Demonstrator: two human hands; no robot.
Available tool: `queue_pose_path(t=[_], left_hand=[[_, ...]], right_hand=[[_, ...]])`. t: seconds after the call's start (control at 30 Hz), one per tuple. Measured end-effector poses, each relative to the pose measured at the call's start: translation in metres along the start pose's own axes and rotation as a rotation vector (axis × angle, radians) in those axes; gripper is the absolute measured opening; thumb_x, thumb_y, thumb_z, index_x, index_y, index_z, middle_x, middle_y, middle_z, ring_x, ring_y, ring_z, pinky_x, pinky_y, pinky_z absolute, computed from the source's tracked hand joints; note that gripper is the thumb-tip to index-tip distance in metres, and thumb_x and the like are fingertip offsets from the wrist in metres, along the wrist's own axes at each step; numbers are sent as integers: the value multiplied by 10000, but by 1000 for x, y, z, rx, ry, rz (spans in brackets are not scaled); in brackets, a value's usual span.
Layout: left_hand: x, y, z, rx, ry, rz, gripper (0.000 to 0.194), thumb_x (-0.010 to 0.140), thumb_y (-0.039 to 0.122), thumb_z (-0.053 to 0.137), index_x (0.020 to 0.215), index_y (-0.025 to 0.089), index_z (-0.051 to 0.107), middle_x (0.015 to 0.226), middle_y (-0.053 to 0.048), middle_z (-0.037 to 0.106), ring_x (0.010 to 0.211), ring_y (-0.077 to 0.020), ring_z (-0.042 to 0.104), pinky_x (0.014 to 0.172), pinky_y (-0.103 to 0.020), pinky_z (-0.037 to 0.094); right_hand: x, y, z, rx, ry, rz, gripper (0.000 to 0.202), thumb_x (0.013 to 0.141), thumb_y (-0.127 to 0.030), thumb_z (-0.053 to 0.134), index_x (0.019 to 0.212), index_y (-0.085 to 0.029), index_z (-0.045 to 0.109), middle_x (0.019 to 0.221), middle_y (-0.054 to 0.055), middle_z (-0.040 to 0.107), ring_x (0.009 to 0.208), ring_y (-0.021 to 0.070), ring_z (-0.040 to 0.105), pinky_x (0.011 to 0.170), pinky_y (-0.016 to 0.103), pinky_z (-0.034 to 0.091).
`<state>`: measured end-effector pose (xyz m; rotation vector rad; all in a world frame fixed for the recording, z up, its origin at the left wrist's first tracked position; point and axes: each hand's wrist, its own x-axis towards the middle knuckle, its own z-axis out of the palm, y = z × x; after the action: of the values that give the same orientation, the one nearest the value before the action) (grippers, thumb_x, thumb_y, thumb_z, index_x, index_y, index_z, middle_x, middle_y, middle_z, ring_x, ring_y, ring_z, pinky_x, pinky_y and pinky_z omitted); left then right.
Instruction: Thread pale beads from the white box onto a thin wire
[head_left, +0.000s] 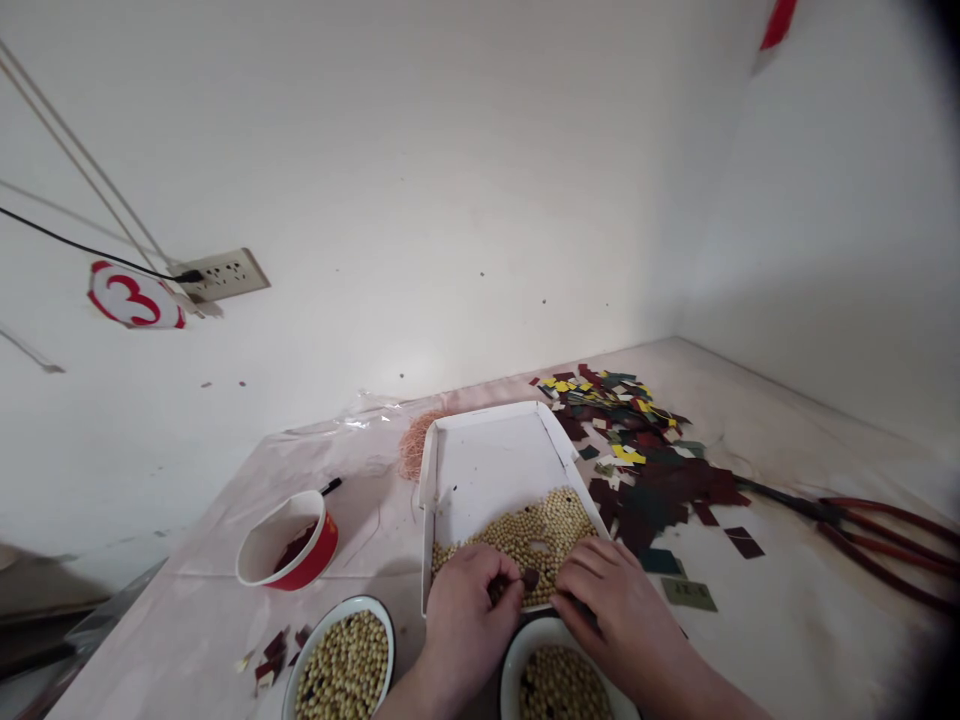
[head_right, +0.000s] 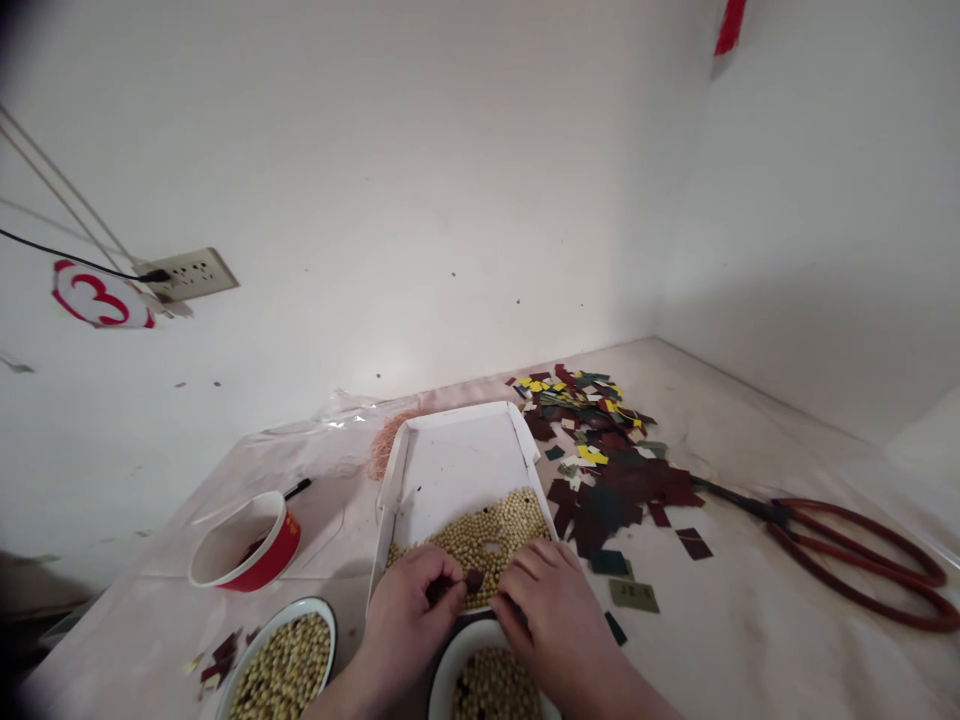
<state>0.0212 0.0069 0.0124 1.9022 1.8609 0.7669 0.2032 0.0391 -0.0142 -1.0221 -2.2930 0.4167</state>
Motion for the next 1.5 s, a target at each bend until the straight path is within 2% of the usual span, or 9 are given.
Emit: queue_pose_path(t=[0.33, 0.57, 0.73, 0.97, 1.17, 1.33, 1.5], left_hand=[[-1, -1, 1, 2, 8, -1, 114, 711, 122, 541, 679, 204, 614, 712, 22, 628, 721, -132, 545, 643, -235, 337], [-1, 0, 0, 2, 0, 6, 116, 712, 123, 545, 685, 208, 620, 715, 22, 630, 728, -133, 546, 650, -239, 343], [0, 0, 0, 2, 6, 5, 117, 708, 127, 544, 690, 208, 627, 721, 17, 636, 727, -138, 547, 659, -245, 354], [0, 0, 0, -9, 4, 11, 121, 706, 117, 542, 693, 203, 626, 730, 10, 641, 732, -146, 553, 656, -250, 362], [0, 0, 0, -13, 0, 23, 120, 705, 108, 546, 686, 200, 621, 711, 15, 630, 718, -139, 547, 635, -240, 350], [-3, 3, 0, -90, -6, 48, 123, 695, 77, 543, 669, 182, 601, 687, 10, 618, 696, -126, 543, 636, -228, 361], [-5, 6, 4, -119, -49, 154, 143, 687, 56, 563, 632, 184, 593, 655, 18, 609, 685, -117, 543, 652, -224, 366]], right_hand=[[0, -1, -8, 32, -83, -24, 168, 760, -43, 467, 736, -188, 547, 774, 11, 554, 817, 172, 469, 751, 337, 307], [0, 1, -12, 48, -125, -23, 226, 691, -19, 450, 781, -198, 555, 812, 16, 559, 842, 181, 471, 764, 346, 313], [-1, 0, -16, 58, -142, -31, 222, 718, -27, 455, 790, -204, 568, 820, 10, 564, 838, 170, 484, 765, 335, 326], [-1, 3, -14, 70, -111, -27, 217, 761, -26, 461, 789, -212, 571, 806, 10, 574, 819, 169, 514, 736, 320, 357], [-2, 0, -8, 116, -57, 11, 151, 842, -88, 450, 839, -214, 533, 854, 24, 567, 834, 176, 521, 726, 310, 391], [-6, -11, -5, 161, -40, -51, 189, 814, -55, 450, 904, -216, 489, 866, 23, 563, 828, 173, 520, 712, 301, 404], [-8, -15, -2, 138, -27, -100, 255, 785, -36, 461, 953, -225, 497, 841, 13, 572, 811, 178, 522, 698, 305, 397]])
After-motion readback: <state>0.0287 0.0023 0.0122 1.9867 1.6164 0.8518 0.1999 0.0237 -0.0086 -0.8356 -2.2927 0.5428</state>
